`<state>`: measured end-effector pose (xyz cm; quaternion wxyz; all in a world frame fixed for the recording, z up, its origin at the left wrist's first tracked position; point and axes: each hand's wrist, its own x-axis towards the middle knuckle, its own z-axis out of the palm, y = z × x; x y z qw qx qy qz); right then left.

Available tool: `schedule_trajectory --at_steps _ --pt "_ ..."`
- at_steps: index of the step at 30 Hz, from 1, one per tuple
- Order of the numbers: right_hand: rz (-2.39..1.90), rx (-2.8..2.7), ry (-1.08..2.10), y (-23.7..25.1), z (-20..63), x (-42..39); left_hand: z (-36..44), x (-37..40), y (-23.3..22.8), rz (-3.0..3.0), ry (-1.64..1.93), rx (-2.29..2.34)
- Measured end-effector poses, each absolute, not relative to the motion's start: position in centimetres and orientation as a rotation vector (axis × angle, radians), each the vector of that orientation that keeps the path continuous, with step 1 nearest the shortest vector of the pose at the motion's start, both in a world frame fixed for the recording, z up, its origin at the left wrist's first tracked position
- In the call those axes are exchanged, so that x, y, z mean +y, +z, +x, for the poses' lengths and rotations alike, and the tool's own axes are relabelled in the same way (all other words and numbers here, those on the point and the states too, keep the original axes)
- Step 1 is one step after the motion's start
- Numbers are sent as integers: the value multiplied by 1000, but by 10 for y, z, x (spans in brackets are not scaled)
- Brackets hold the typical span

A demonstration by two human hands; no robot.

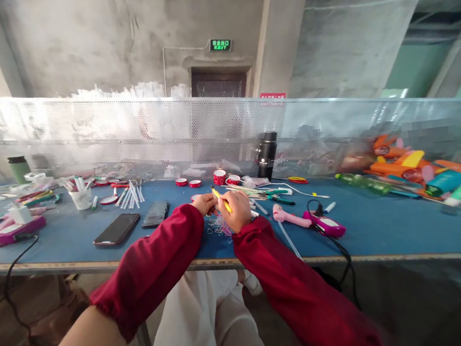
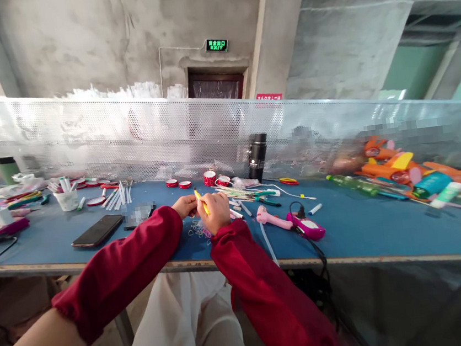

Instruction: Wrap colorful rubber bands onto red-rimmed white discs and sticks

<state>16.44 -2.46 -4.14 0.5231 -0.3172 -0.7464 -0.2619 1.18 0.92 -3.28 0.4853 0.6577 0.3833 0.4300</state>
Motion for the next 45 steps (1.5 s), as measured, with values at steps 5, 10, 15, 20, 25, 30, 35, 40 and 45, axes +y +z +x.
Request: schedule_trajectory --at_steps 5,10,15,20,25,30,35,40,45 --pt "-794 -1780 -630 -42 163 -25 12 9 -34 1600 1059 932" --pt "-806 -1713 -626 -42 165 -24 11 11 -35 1589 1066 913" --pt "-773 -1804 -641 -42 164 -24 11 8 -33 1618 1036 922" --pt "-821 -1782 -627 -41 164 -25 12 7 -31 1616 1036 924" --pt "-822 -1776 -603 -41 165 -25 12 9 -32 1604 1032 919" --pt "-802 -1844 -624 -40 162 -27 13 8 -32 1601 1042 945" --pt "-824 -1760 -638 -39 164 -27 12 12 -36 1593 1053 917" --pt "-810 -1738 -617 -41 165 -25 11 15 -38 1606 1053 907" --pt "-795 -1821 -630 -42 162 -25 12 12 -36 1597 1052 904"
